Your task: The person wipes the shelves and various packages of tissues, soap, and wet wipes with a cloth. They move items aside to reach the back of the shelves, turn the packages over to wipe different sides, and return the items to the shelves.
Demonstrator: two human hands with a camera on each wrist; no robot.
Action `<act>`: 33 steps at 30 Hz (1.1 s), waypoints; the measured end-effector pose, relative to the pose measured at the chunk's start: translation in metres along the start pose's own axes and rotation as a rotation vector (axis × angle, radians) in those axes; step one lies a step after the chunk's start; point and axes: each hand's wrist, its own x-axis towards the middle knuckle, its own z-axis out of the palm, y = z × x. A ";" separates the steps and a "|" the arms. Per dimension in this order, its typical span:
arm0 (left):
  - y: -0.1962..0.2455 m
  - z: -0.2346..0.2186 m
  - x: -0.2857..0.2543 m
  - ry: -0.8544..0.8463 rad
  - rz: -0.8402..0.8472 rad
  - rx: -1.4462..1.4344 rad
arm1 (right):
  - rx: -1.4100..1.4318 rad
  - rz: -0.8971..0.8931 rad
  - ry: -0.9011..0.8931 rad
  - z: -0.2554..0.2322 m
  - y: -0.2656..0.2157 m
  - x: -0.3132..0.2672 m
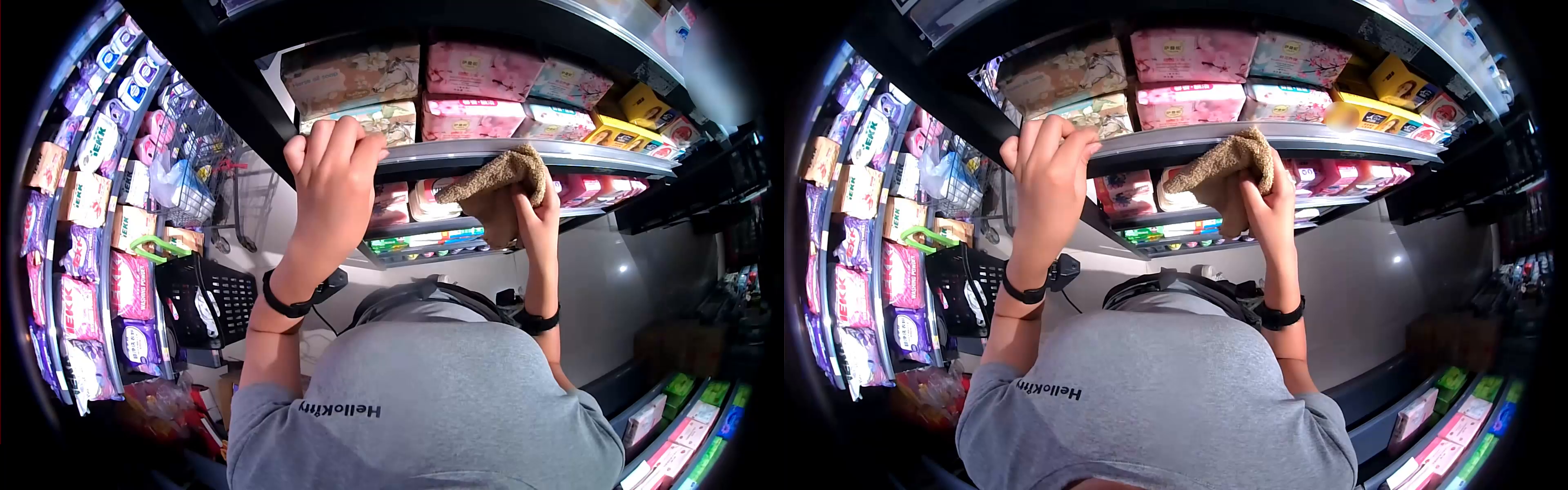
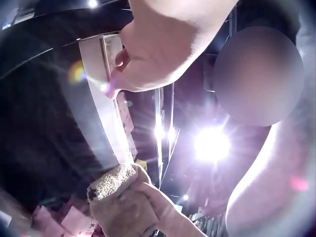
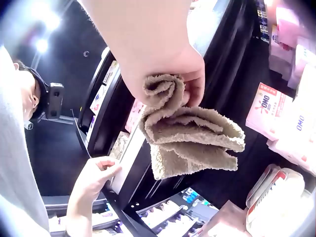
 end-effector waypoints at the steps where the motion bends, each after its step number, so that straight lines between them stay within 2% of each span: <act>1: 0.000 0.000 0.001 0.001 0.001 0.000 | 0.000 -0.001 0.001 0.000 0.000 0.000; 5: 0.000 0.001 0.002 0.018 0.032 0.048 | 0.052 0.026 -0.030 -0.004 0.002 0.000; 9: -0.006 0.007 -0.012 0.114 0.077 0.145 | 0.111 0.078 -0.021 -0.003 0.003 -0.001; 12: 0.000 0.013 -0.027 0.204 0.218 -0.069 | 0.115 0.085 -0.028 -0.002 0.006 -0.001; 15: 0.014 0.027 -0.038 0.120 0.238 -0.234 | 0.112 0.095 -0.045 0.001 0.004 -0.002; 19: 0.018 0.044 -0.044 0.055 0.159 -0.252 | 0.064 0.013 -0.044 0.003 0.002 0.000; 22: 0.015 0.051 -0.047 0.034 0.103 -0.280 | -0.107 -0.070 0.033 0.007 0.013 -0.002; 25: 0.012 0.055 -0.049 0.015 0.152 -0.238 | -0.127 -0.126 0.096 0.013 0.024 -0.003; 31: 0.013 0.057 -0.053 -0.042 0.139 -0.208 | -0.110 -0.144 0.141 0.019 0.024 -0.004; 33: 0.014 0.057 -0.052 -0.061 0.129 -0.231 | -0.215 -0.147 0.149 0.019 0.019 -0.004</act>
